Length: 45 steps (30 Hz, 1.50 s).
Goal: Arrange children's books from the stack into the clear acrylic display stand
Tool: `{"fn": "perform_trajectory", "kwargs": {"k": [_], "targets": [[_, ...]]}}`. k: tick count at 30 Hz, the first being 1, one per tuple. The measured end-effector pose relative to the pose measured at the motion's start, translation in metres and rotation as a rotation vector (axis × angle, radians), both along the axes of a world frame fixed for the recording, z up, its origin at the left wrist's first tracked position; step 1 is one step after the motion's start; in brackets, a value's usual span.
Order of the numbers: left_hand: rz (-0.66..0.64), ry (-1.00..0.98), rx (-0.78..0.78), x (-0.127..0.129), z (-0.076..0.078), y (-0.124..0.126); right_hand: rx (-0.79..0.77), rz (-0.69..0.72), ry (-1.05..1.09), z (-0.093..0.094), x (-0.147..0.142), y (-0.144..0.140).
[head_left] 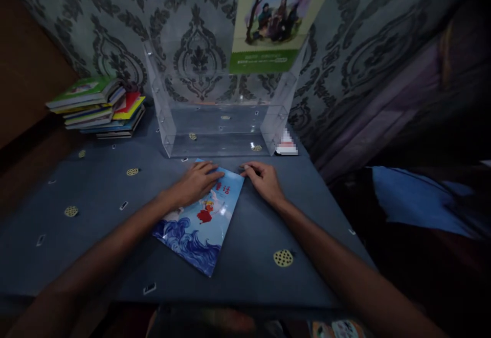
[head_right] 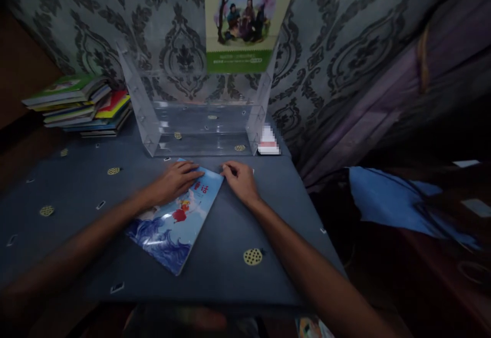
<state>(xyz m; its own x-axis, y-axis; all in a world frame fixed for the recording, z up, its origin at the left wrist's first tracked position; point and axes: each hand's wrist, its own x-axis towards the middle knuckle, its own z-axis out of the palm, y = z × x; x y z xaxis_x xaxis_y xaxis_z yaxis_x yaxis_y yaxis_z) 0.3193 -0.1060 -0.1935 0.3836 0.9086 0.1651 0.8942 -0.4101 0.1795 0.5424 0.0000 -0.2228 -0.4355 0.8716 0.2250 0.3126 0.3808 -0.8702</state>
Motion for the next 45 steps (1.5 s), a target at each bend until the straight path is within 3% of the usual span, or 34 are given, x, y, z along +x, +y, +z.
{"fn": "perform_trajectory", "kwargs": {"k": [8, 16, 19, 23, 26, 33, 45], "targets": [[-0.005, 0.039, -0.041, 0.024, 0.008, -0.002, 0.009, 0.026, 0.043, -0.001, 0.005, -0.004], [0.130, 0.043, -0.040, 0.046, 0.003, -0.010, 0.038, 0.059, 0.004, -0.001, 0.011, -0.007], [0.145, 0.033, -0.013, 0.049, -0.002, -0.011, 0.154, 0.059, -0.083, 0.002, 0.012, -0.013], [0.134, 0.038, -0.013, 0.049, -0.004, -0.011, 0.451, 0.158, -0.212, 0.006, 0.019, -0.030], [0.140, 0.045, -0.009, 0.050, -0.003, -0.011, 0.560, 0.207, -0.277, 0.007, 0.024, -0.040], [0.129, 0.053, 0.026, 0.052, -0.005, -0.013, 0.559, 0.245, -0.342, 0.007, 0.026, -0.038], [0.083, 0.016, 0.013, 0.052, -0.010, -0.013, 0.562, 0.192, -0.347, 0.008, 0.027, -0.040]]}}
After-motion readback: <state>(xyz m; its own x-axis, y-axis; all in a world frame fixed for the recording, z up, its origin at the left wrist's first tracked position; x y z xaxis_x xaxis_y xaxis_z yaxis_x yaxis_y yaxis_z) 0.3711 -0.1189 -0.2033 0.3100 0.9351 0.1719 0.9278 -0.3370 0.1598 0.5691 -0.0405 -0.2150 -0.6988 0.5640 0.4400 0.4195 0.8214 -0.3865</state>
